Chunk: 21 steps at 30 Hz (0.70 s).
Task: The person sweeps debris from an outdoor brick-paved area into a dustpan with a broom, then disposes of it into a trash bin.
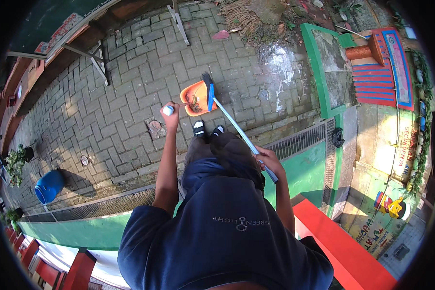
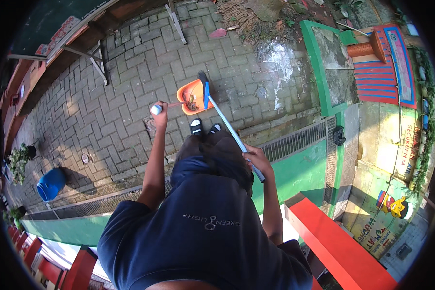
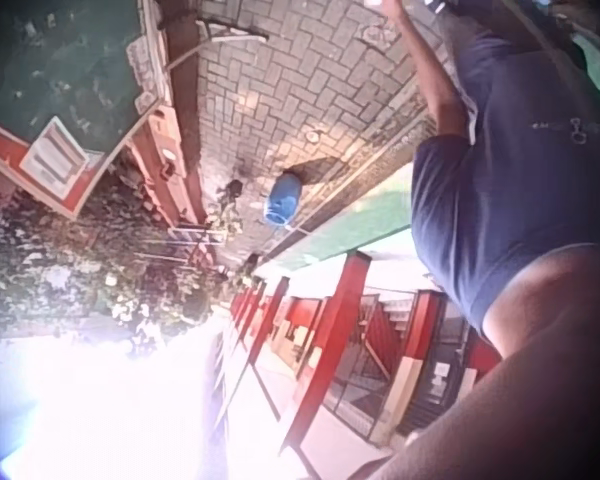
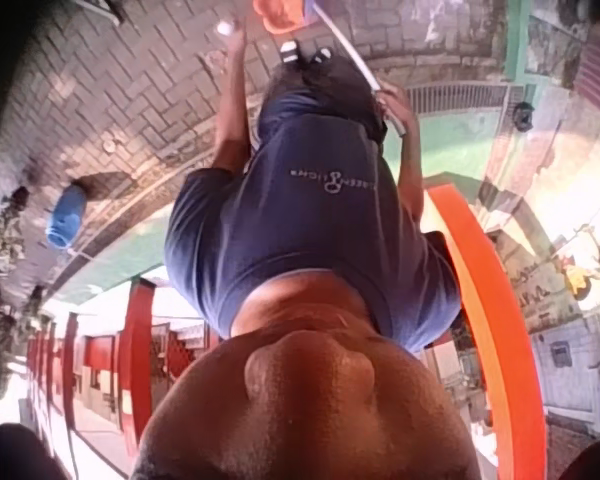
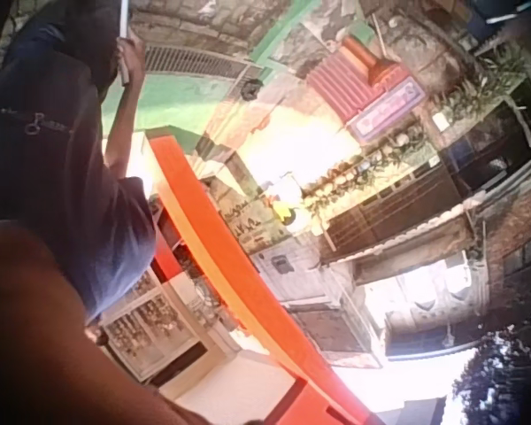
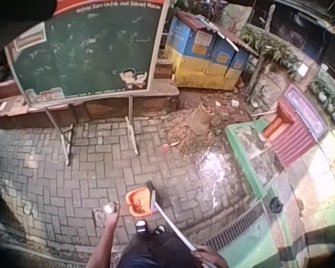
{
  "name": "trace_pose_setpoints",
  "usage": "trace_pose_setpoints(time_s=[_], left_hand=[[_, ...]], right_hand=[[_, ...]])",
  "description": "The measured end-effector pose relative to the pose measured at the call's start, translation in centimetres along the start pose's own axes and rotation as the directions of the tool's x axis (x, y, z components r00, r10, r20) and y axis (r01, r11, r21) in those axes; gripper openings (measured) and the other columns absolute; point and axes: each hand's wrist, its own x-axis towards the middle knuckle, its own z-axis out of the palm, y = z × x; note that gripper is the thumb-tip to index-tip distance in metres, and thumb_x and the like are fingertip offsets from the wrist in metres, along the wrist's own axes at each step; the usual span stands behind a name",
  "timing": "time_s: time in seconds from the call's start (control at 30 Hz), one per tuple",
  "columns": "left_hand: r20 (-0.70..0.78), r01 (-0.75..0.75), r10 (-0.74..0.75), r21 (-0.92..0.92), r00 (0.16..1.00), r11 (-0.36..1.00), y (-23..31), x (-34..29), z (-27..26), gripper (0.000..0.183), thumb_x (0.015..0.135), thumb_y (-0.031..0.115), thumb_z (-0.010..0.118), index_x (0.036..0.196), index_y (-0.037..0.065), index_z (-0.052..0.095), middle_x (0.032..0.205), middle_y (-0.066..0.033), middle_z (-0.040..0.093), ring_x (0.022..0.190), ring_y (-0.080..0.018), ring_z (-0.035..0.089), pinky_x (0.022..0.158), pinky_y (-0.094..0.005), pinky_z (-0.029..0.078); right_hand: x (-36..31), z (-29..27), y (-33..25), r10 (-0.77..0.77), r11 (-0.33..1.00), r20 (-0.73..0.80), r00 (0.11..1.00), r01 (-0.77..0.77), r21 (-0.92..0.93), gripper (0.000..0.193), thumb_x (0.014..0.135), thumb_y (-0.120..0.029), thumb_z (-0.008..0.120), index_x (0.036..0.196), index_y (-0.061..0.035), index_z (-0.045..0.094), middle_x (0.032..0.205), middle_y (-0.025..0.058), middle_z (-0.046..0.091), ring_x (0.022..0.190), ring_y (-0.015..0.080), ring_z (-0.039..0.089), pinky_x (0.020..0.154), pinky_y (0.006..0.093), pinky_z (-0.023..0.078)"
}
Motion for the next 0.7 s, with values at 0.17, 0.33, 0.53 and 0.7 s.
trace_pose_setpoints(time_s=[0.17, 0.33, 0.53, 0.7], left_hand=[[-0.342, 0.039, -0.059, -0.065, 0.938, 0.997, 3.0, -2.3, -7.4, 0.024, 0.074, -0.003, 0.054, 0.058, 0.005, 0.038, 0.059, 0.0016, 0.041, 0.056, -0.0071, 0.036, 0.053, -0.0229, 0.032], [-0.631, -0.043, -0.039, -0.113, 0.775, 0.993, 4.5, -5.2, -14.8, 0.022, 0.075, -0.001, 0.054, 0.061, 0.006, 0.039, 0.061, 0.0002, 0.043, 0.059, -0.0078, 0.038, 0.056, -0.0230, 0.035], [-0.897, 0.029, -0.027, -0.015, 0.441, 0.999, 7.1, -6.6, -18.9, 0.019, 0.073, 0.000, 0.054, 0.059, 0.005, 0.042, 0.061, -0.0003, 0.045, 0.056, -0.0078, 0.041, 0.053, -0.0235, 0.035], [-0.970, 0.062, 0.080, 0.097, 0.228, 0.993, 10.0, -5.9, -21.6, 0.018, 0.074, 0.001, 0.053, 0.059, 0.005, 0.044, 0.059, 0.0019, 0.042, 0.055, -0.0075, 0.039, 0.050, -0.0238, 0.032]], right_hand=[[0.8, -0.1, -3.7, -0.014, 0.996, -0.045, 0.999, 0.018, 0.088, 0.049, 0.078, -0.004, 0.052, 0.127, -0.0042, 0.040, 0.062, -0.0021, 0.045, 0.045, 0.0045, 0.040, 0.038, 0.0195, 0.034], [4.8, 1.0, -9.1, -0.034, 0.999, -0.020, 0.999, 0.033, -0.032, 0.041, 0.079, -0.005, 0.051, 0.120, -0.0028, 0.045, 0.063, -0.0003, 0.046, 0.045, 0.0045, 0.040, 0.038, 0.0195, 0.034], [10.9, 2.6, -17.7, -0.008, 0.989, 0.092, 0.996, 0.022, -0.149, 0.032, 0.081, -0.007, 0.049, 0.113, -0.0051, 0.048, 0.062, -0.0004, 0.046, 0.043, 0.0025, 0.036, 0.036, 0.0160, 0.029], [15.4, 7.5, -27.3, 0.021, 0.950, 0.211, 0.977, 0.046, -0.309, 0.021, 0.080, -0.008, 0.045, 0.100, -0.0030, 0.048, 0.063, 0.0021, 0.045, 0.043, 0.0047, 0.038, 0.036, 0.0192, 0.032]])
